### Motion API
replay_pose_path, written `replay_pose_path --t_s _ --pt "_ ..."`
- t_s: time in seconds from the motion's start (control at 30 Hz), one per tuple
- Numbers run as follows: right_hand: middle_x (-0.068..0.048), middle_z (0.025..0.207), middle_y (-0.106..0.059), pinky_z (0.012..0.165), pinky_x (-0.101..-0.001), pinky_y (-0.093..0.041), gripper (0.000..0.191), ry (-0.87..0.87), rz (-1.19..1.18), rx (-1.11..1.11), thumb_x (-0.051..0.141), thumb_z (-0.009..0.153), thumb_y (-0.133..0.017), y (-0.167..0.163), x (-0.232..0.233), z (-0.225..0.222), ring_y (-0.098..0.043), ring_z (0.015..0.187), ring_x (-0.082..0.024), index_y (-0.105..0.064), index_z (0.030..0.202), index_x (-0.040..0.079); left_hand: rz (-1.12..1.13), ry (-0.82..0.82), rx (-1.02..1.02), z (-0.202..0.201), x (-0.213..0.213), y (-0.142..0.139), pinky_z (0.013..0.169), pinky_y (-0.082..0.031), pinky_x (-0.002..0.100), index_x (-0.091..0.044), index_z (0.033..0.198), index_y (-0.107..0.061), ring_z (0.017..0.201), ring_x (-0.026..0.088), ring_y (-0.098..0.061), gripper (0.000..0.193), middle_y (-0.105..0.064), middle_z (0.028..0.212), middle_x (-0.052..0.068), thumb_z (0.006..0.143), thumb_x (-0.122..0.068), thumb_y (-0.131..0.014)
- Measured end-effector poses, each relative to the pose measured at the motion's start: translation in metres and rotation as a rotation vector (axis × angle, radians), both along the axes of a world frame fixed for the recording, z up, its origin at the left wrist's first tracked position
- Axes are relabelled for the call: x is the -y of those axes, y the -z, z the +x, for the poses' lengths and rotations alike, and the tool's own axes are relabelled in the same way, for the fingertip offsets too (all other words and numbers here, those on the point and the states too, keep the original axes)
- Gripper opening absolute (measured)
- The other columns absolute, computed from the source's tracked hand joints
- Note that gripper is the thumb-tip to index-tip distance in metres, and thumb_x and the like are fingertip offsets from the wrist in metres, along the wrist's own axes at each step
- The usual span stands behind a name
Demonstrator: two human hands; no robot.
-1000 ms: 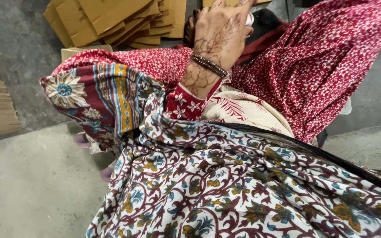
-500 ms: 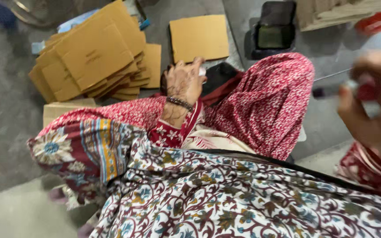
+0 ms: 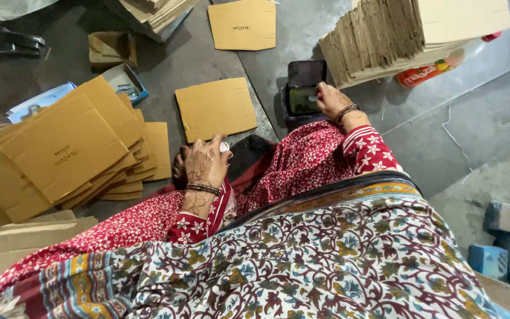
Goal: The person sits on the floor and repeatedly stamps a small rectangular piece of cardboard using an ink pad and a stamp. They dip the stamp into the ink pad and press it onto the cardboard, then place the stamped piece aside. The process is repeated for multiple pieces.
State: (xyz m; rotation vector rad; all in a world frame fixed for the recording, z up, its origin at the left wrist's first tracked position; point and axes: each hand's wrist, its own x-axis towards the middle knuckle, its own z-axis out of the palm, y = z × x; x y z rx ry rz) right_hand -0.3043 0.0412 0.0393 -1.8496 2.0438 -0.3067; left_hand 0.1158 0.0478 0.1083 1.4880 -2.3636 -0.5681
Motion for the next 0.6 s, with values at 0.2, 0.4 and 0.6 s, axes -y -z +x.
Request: replay_pose_path --t_s 0.2,0.4,0.6 --pt "-0.023 0.113 -0.063 0.088 -0.0515 -0.048 0.02 -0.148 0.131 -0.076 0.018 0.099 -0.059 0.021 0.019 0.002 -0.06 0.109 -0.044 -0.055 0.115 0.005 0.066 -0.032 0.004 -0.014 0.017 0.011 0.081 -0.052 0.048 -0.019 0.12 -0.069 0.101 0.033 -0.065 0.04 -0.073 0.096 0.012 0.083 -0.029 -0.079" --pt "-0.024 0.113 -0.064 0.09 -0.0508 -0.049 0.019 -0.092 0.301 -0.01 0.021 0.103 -0.056 0.046 0.026 -0.005 -0.06 0.107 -0.046 -0.057 0.115 0.007 -0.04 0.043 -0.207 -0.032 0.036 0.029 0.086 -0.051 0.043 -0.011 0.116 -0.068 0.101 0.035 -0.064 0.03 -0.074 0.103 0.011 0.089 -0.021 -0.074" --pt "-0.021 0.103 -0.064 0.082 -0.0473 -0.05 0.023 -0.094 0.028 0.117 0.017 0.099 -0.062 0.051 0.017 -0.026 -0.063 0.097 -0.041 -0.053 0.115 0.004 -0.044 0.175 -0.332 -0.101 0.058 0.053 0.085 -0.05 0.044 -0.011 0.111 -0.067 0.096 0.035 -0.063 0.028 -0.074 0.099 0.012 0.087 -0.022 -0.076"
